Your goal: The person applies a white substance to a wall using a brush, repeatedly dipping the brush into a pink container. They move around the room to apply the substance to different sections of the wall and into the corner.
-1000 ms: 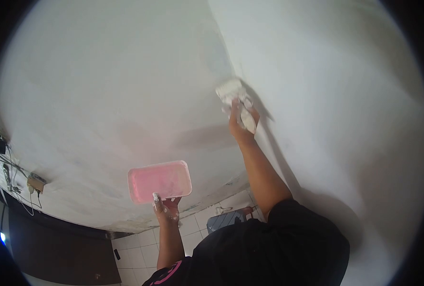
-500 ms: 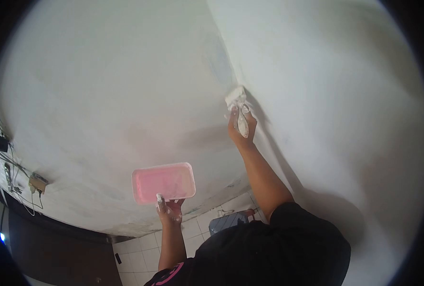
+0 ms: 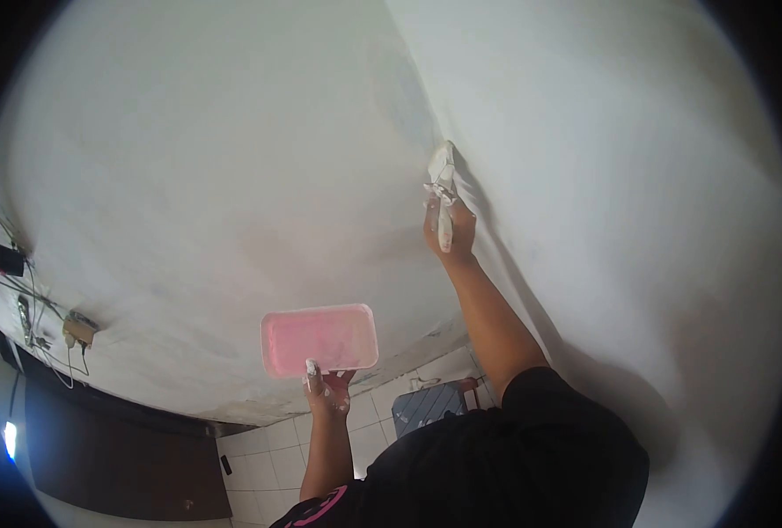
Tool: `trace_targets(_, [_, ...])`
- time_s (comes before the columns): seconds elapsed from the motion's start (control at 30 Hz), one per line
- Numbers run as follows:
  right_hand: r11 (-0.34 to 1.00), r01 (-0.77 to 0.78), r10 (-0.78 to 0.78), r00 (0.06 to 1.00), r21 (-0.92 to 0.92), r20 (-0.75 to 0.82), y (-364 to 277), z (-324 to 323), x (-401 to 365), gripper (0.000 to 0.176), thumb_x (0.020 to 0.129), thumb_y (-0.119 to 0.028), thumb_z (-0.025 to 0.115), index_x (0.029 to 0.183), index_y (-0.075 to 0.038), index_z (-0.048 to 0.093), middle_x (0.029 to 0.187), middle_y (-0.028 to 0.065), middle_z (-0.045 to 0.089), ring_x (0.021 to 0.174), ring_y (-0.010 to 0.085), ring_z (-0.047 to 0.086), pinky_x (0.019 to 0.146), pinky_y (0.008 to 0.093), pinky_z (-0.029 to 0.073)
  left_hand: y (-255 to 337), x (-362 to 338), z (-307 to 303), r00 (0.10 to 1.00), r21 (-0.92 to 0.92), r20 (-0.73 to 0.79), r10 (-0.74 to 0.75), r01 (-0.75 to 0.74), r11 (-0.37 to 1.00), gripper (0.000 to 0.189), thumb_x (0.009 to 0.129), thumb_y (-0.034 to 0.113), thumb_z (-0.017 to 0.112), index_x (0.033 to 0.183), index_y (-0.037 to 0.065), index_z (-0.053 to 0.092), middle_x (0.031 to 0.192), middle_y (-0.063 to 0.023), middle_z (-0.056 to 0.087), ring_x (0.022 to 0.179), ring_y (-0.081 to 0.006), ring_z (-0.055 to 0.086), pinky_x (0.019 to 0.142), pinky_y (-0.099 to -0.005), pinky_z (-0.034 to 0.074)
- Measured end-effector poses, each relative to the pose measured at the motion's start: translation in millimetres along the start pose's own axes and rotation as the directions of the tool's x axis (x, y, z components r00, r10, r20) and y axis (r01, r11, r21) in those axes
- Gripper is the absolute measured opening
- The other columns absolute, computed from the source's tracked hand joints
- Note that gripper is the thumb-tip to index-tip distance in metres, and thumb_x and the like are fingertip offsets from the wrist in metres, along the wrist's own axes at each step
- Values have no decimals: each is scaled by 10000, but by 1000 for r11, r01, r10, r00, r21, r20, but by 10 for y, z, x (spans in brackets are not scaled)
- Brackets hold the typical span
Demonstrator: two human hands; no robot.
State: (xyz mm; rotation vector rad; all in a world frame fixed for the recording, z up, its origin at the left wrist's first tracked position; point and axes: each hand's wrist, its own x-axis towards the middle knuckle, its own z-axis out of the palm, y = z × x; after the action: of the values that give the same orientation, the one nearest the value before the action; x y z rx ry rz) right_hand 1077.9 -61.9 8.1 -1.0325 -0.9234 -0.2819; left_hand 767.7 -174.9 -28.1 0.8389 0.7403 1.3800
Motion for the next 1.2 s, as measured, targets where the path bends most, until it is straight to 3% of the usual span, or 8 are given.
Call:
trace_targets(0.17, [924,373,-376,926,-81,-37,-295,6,874,194,825,-9,581,1010,23,632,988,144,672,814,206,672,693,313,540,-27,-38,31,999,21,-38,24,-23,1000,651,847,397,626,1314,56,327,1267,-146,464,1132,-342,516,889,-573,487])
trace_targets(0.43, [859,166,-45,967,-484,252,47,302,623,220,803,-143,575,993,-85,669,892,165,653,788,336,635,694,394,522,42,4,72,998,-89,-49,-38,34,995,640,806,317,694,1293,105,338,1230,-108,474,1097,-308,540,865,-544,512])
trace_targets(0.6, [978,23,15,983,-205,181,-57,74,242,219,809,-45,578,1013,-44,656,983,178,660,883,297,660,765,329,515,-11,3,72,998,6,-69,-9,9,1000,647,838,382,642,1309,74,323,1237,-137,484,1101,-334,537,846,-559,520])
trace_targets(0.8, [924,382,-382,923,-21,-53,-607,561,1328,192,884,-99,565,1039,6,609,957,131,661,802,223,667,699,292,507,-3,2,128,997,-13,-79,-28,27,1000,680,822,396,658,1315,77,314,1241,-144,478,1099,-342,535,850,-558,515])
trace_targets(0.87, [860,-25,41,999,509,-21,-826,740,1503,184,891,-129,575,1043,-27,592,935,85,649,734,159,647,600,262,519,24,18,110,997,-23,-77,-30,28,999,677,823,396,657,1314,77,317,1239,-146,477,1099,-344,535,852,-558,513])
trace_targets(0.9, [862,-27,42,999,507,-17,-799,768,1467,184,891,-129,575,1043,-27,592,935,85,649,734,159,647,600,262,519,15,28,83,997,-63,-62,-52,48,997,671,811,362,679,1309,87,322,1231,-130,481,1099,-326,540,855,-545,518])
trace_targets(0.97, [689,-483,506,854,541,117,-612,798,1324,225,912,-183,567,1075,-27,555,915,47,637,734,100,623,547,233,495,-21,21,80,996,-109,-50,-79,73,991,669,800,328,702,1305,97,328,1222,-114,484,1099,-308,545,858,-532,523])
trace_targets(1.2, [538,-667,763,645,514,38,-241,384,236,291,924,-209,543,1155,-36,502,1006,56,623,763,157,664,485,223,469,-70,31,6,997,-50,-45,-59,57,997,633,823,352,668,1291,81,340,1231,-129,478,1102,-324,537,859,-544,517])
